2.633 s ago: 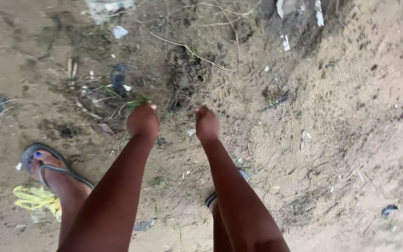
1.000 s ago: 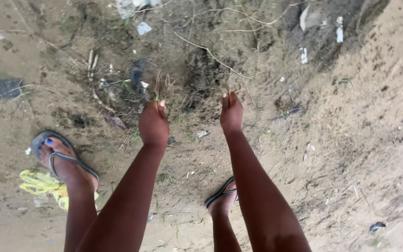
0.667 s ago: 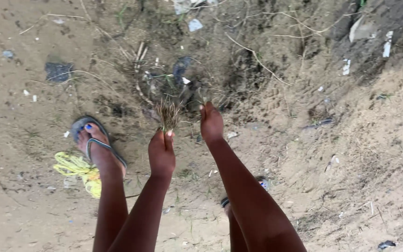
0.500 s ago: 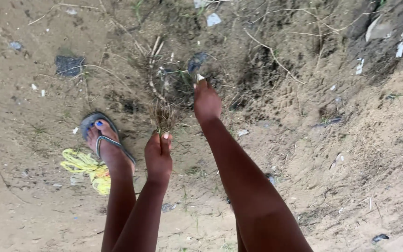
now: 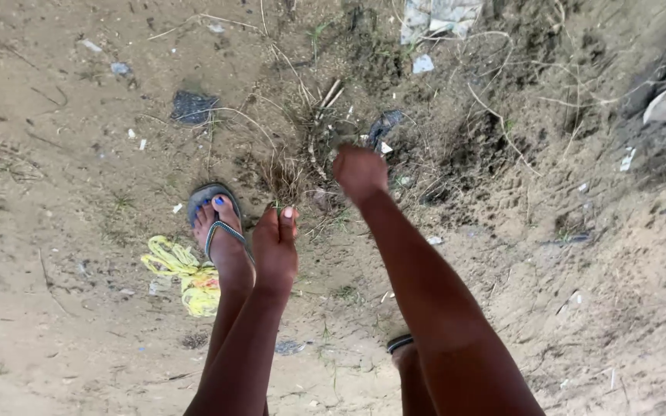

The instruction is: Picking weeds and grass by hand from a dirt yard.

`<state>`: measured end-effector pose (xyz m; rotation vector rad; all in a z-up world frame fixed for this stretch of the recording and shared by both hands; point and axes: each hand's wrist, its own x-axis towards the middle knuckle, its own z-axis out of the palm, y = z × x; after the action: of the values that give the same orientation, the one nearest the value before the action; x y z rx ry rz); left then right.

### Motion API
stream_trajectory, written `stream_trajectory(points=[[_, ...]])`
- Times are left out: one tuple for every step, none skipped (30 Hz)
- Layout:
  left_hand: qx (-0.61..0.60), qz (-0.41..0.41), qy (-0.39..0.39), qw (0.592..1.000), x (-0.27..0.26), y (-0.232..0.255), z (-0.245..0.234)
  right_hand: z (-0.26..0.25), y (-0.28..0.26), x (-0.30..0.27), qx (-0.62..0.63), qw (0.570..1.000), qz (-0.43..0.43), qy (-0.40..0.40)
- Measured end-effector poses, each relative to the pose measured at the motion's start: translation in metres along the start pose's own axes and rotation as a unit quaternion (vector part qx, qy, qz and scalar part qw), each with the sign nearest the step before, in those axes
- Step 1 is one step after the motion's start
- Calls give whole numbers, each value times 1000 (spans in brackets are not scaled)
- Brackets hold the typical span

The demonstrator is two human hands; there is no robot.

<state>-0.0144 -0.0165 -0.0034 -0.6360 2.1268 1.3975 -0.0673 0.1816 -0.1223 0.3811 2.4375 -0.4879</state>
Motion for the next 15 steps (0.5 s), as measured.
stream_trajectory(points=[[21, 4, 3, 1000, 0, 0, 4, -3, 1, -7, 15, 1000, -2, -8], [42, 8, 2, 999, -1, 1, 9, -7, 5, -17, 31, 999, 0, -17], [40, 12, 1, 999, -6, -3, 17, -2, 21, -30, 28, 1000, 1, -12], [65, 34, 2, 997, -9, -6, 24, 4, 33, -40, 82, 994, -6, 70], [90, 55, 4, 994, -14, -8, 29, 8, 45, -50, 136, 979, -13, 151], [84, 65, 11, 994, -16, -9, 37, 2, 56, -62, 134, 977, -21, 162], [41, 61, 19, 997, -19, -8, 44, -5, 67, -73, 147, 971, -39, 186], [-1, 52, 24, 998, -26, -7, 51, -11, 79, -91, 159, 964, -54, 207], [-6, 59, 27, 998, -34, 1, 59, -17, 90, -105, 156, 963, -60, 214], [14, 50, 37, 998, -43, 10, 66, -23, 101, -120, 214, 959, 8, 187], [35, 40, 46, 998, -53, 19, 72, -29, 110, -135, 270, 947, 74, 157], [30, 49, 54, 997, -64, 21, 82, -38, 113, -152, 270, 946, 64, 164], [18, 31, 30, 999, -74, 24, 92, -46, 115, -169, 298, 939, 38, 167], [3, 13, 10, 1000, -82, 29, 102, -57, 117, -183, 324, 931, 8, 167], [-4, 23, 21, 1000, -94, 30, 112, -57, 119, -195, 323, 930, -8, 172]])
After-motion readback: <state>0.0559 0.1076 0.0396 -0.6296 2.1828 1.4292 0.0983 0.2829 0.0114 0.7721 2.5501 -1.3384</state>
